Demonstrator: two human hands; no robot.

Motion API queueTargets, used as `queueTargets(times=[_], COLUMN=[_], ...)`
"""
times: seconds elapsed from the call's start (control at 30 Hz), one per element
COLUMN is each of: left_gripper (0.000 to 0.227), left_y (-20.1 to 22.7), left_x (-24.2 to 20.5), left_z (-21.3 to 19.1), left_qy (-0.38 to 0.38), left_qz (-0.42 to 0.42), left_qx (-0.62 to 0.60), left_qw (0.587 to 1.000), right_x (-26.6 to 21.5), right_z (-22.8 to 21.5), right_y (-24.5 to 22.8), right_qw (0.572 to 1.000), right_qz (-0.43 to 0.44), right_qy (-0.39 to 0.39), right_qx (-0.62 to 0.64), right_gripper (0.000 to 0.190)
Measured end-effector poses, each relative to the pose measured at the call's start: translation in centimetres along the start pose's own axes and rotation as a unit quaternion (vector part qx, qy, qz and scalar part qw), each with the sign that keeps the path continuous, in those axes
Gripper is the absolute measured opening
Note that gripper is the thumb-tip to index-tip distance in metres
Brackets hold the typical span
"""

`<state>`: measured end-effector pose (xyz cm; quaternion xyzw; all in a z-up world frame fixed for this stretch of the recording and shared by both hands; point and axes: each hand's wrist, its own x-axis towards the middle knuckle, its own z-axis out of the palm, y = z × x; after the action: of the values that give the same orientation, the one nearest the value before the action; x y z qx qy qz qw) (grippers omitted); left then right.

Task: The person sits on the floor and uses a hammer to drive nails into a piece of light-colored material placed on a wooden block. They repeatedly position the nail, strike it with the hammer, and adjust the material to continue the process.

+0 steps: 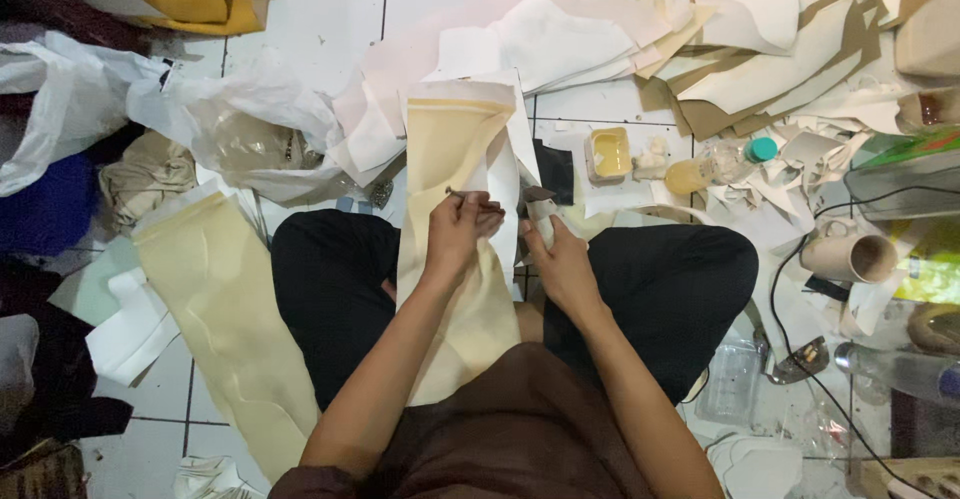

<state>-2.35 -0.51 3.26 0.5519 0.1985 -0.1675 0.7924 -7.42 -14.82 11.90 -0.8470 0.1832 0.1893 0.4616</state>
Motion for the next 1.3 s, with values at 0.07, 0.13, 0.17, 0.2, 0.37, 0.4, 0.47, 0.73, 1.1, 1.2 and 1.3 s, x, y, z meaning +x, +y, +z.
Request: queueTargets(times=[0.07, 0.13, 0.17, 0.2, 0.37, 0.4, 0.47, 0.73, 1.1, 1.2, 1.3], left_gripper=[0.029, 0.026, 0.025, 0.024, 0.023, 0.026, 0.025, 0.021, 0.015, 0.015, 0.016], left_y=[-0.9, -1.0, -0.7, -0.7, -1.4, -2.1, -3.4, -3.6, -2.6, -2.2, -1.9], left_x=[0.5, 0.5, 0.1, -0.6, 0.5, 0.8, 2.3, 3.7, 3.8, 3.6, 3.1], left_z=[-0.7, -0.9, -0.7, -0.7, -1.7, -2.3, -3.9, -5.6, -6.6, -6.7, -6.6], left_qy=[0.028, 0.052, 0.053, 0.057, 0.053, 0.043, 0.025, -0.031, -0.049, -0.063, -0.070], left_qz=[-0.016, -0.033, -0.022, -0.014, -0.029, -0.044, -0.073, -0.122, -0.222, -0.221, -0.217], left_qx=[-0.021, -0.040, -0.059, -0.080, -0.153, -0.176, -0.209, -0.300, -0.437, -0.440, -0.442], left_qw=[0.999, 0.997, 0.997, 0.995, 0.986, 0.983, 0.975, 0.946, 0.871, 0.868, 0.868], right_x=[0.5, 0.3, -0.1, -0.8, 0.3, 0.0, -0.4, 1.9, 2.6, 1.4, 1.7], right_z=[0.4, 0.3, 0.0, -0.2, 0.1, 0.1, -0.2, 1.2, 1.5, 1.2, 1.4], right_y=[0.8, 0.5, -0.3, -0.9, -0.3, -0.4, -0.6, 2.9, 3.4, 2.5, 2.8], right_qw=[1.000, 1.000, 1.000, 1.000, 1.000, 1.000, 1.000, 0.999, 0.999, 1.000, 1.000], right_qz=[-0.001, 0.002, 0.011, 0.022, 0.010, 0.013, 0.012, -0.023, -0.036, -0.022, -0.021], right_qy=[0.000, 0.003, 0.000, -0.007, -0.001, -0.004, -0.006, 0.018, 0.021, 0.019, 0.021], right_qx=[-0.003, -0.003, -0.004, -0.008, 0.005, 0.006, 0.006, 0.018, 0.007, -0.005, -0.002], right_gripper=[0.065, 0.065, 0.071, 0.077, 0.076, 0.076, 0.073, 0.050, 0.051, 0.041, 0.042])
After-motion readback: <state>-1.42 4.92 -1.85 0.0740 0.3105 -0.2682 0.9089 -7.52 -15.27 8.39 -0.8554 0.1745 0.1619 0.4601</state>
